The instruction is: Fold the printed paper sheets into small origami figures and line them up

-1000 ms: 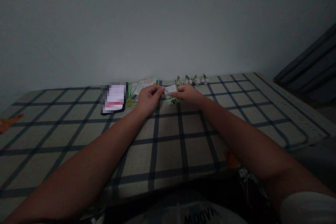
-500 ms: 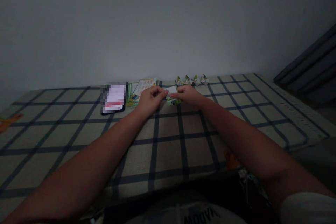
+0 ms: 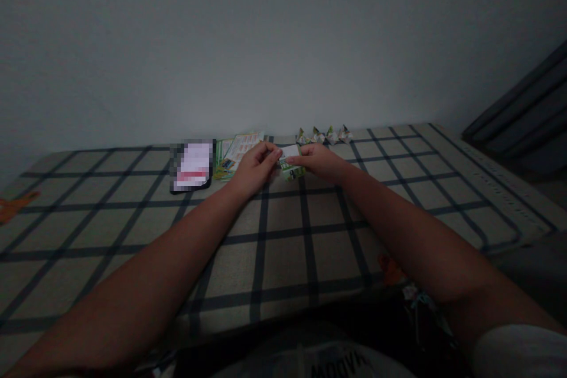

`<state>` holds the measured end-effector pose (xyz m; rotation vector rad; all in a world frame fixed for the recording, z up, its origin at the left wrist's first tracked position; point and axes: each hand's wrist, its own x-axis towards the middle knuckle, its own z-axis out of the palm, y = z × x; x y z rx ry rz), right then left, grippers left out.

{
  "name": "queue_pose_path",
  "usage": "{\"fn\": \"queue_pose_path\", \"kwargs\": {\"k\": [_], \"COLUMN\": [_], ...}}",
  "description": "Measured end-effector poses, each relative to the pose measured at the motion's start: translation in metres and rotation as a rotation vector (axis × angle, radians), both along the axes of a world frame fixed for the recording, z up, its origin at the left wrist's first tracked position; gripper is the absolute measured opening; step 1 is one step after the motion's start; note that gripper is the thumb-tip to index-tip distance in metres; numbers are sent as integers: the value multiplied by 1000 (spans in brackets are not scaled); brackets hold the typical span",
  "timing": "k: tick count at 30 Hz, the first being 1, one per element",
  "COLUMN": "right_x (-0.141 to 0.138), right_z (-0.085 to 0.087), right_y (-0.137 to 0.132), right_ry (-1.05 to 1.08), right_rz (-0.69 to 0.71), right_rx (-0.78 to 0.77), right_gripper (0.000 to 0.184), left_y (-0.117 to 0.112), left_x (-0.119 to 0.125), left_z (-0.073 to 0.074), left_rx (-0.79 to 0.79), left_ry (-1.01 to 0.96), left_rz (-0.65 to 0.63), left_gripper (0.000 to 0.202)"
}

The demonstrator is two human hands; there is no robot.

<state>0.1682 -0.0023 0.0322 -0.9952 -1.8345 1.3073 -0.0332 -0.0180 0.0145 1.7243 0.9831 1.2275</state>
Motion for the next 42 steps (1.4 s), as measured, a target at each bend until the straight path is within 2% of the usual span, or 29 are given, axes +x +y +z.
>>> {"fn": "queue_pose_path", "kwargs": {"k": [7, 11, 15, 21, 27, 31, 36, 42], "right_x": [-2, -2, -2, 0, -1, -2, 1, -1], "right_z": [5, 4, 0, -1, 2, 2, 0, -3], "right_y": [-6, -3, 1, 3, 1, -2, 0, 3], "right_ry": [-26, -3, 52, 85, 61, 66, 5, 45], "right_rz": [-20, 0, 20, -20, -22, -17, -41, -34], "right_rx": [3, 17, -15, -23, -29, -41, 9, 15], "right_gripper": [41, 41, 42, 39, 41, 42, 48, 44], "left_y": [2, -1, -1, 1, -9, -10, -9, -10], "left_x": [-3, -2, -2, -5, -3, -1, 0, 1], "left_z": [3, 7, 6, 1, 11, 15, 15, 16], "left_rx": [70, 41, 29, 24, 158, 205, 226, 250], "left_ry": [36, 8, 2, 95, 315, 343, 358, 390], "left_rz": [19, 58, 35, 19, 23, 66, 60, 72], "left_gripper": [32, 32, 37, 46, 42, 40, 39, 37]}}
